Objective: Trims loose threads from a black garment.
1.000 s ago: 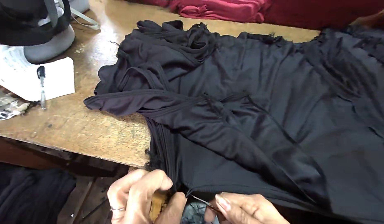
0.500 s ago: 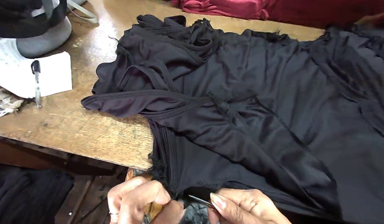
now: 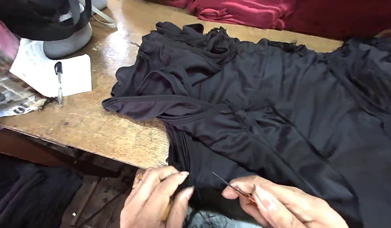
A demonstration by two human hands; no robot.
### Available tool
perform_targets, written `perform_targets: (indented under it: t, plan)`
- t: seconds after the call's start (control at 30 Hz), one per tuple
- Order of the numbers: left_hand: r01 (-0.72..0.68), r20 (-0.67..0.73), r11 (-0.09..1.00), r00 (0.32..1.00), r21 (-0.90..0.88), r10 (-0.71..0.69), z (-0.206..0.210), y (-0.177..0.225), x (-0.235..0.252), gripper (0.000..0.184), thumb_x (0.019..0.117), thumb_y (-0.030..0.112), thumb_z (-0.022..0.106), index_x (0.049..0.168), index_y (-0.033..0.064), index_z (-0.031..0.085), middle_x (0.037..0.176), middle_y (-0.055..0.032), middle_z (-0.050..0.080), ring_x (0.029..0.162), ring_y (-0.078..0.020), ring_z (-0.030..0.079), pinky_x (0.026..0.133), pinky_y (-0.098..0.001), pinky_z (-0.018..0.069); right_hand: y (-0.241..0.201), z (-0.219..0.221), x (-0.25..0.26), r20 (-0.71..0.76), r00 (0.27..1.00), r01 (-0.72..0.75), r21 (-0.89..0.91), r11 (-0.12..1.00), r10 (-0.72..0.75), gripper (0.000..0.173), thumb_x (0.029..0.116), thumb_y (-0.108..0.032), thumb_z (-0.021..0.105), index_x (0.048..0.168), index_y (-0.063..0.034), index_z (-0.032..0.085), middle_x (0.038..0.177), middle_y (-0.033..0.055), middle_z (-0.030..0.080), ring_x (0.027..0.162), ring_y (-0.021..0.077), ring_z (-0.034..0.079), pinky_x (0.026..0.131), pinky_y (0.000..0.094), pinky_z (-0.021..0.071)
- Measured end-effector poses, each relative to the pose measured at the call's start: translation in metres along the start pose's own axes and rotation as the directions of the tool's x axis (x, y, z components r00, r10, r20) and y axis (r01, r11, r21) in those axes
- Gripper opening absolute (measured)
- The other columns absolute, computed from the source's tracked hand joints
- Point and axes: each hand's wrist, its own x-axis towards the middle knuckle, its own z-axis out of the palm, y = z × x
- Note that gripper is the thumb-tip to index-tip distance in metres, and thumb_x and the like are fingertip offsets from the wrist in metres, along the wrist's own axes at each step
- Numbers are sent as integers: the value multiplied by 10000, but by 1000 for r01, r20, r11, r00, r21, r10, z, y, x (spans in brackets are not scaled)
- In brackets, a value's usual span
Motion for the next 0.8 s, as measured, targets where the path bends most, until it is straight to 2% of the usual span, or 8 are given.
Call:
perform_targets:
  t: [0.07,0.13,0.2,0.27,0.37,0.5,0.63,0.8]
  plan:
    - [17,-58,1000,998,-10,-18,1,0,2,110,957,128,735,966,31,786,924,-81,755,852,-98,704,792,-237,586,-5,-3,4,32,999,23,-131,991,-19,439,1129,-214,378,1093,85,696,795,65,620,681,-1,497,615,150,407]
    - [43,-41,999,998,-14,-43,-4,-1,2,128,975,125,712,963,17,781,913,-85,753,843,-84,701,787,-212,582,-11,-9,10,81,996,45,-277,960,-23,431,1124,-236,408,1088,67,712,858,135,687,745,79,587,685,216,481]
    - [44,25,999,999,11,-44,-12,-4,1,144,987,144,698,981,23,777,922,-76,744,849,-70,686,777,-198,569,-13,-16,17,146,986,130,-395,909,-78,446,1126,-285,401,1091,24,719,892,151,708,803,159,638,727,304,500]
    - [22,122,996,992,84,-32,-22,-6,1,166,1007,177,661,1002,50,767,929,-61,727,859,-77,671,775,-214,556,-18,-23,27,239,961,246,-506,827,-139,445,1128,-319,381,1112,-33,721,873,117,697,794,188,638,701,354,490]
    - [-5,178,982,984,191,-29,-29,2,3,237,1047,216,594,999,34,739,896,-96,703,810,-124,637,753,-239,520,-30,-22,44,391,893,436,-631,642,-222,379,1118,-290,407,1097,-77,721,836,90,674,755,214,630,648,374,464]
    - [-39,210,970,978,242,-13,-39,3,4,258,1065,234,545,1018,43,713,892,-93,692,803,-142,632,743,-262,514,-35,-14,69,550,793,610,-705,362,-263,334,1071,-301,442,994,-142,726,772,0,605,625,152,581,473,305,407]
    - [-47,226,964,974,262,-14,-40,8,6,218,1054,191,556,1005,42,709,898,-104,690,843,-194,646,765,-320,526,-40,-6,83,635,729,684,-671,286,-256,310,1027,-275,464,862,-158,699,712,-27,580,578,135,566,435,296,385]
    - [-108,191,950,980,292,53,-40,7,5,198,1054,193,562,992,65,700,909,-84,688,883,-174,657,751,-292,530,-50,5,92,681,702,712,-668,217,-207,321,1002,-247,464,788,-147,681,668,-9,570,535,165,561,407,323,393]
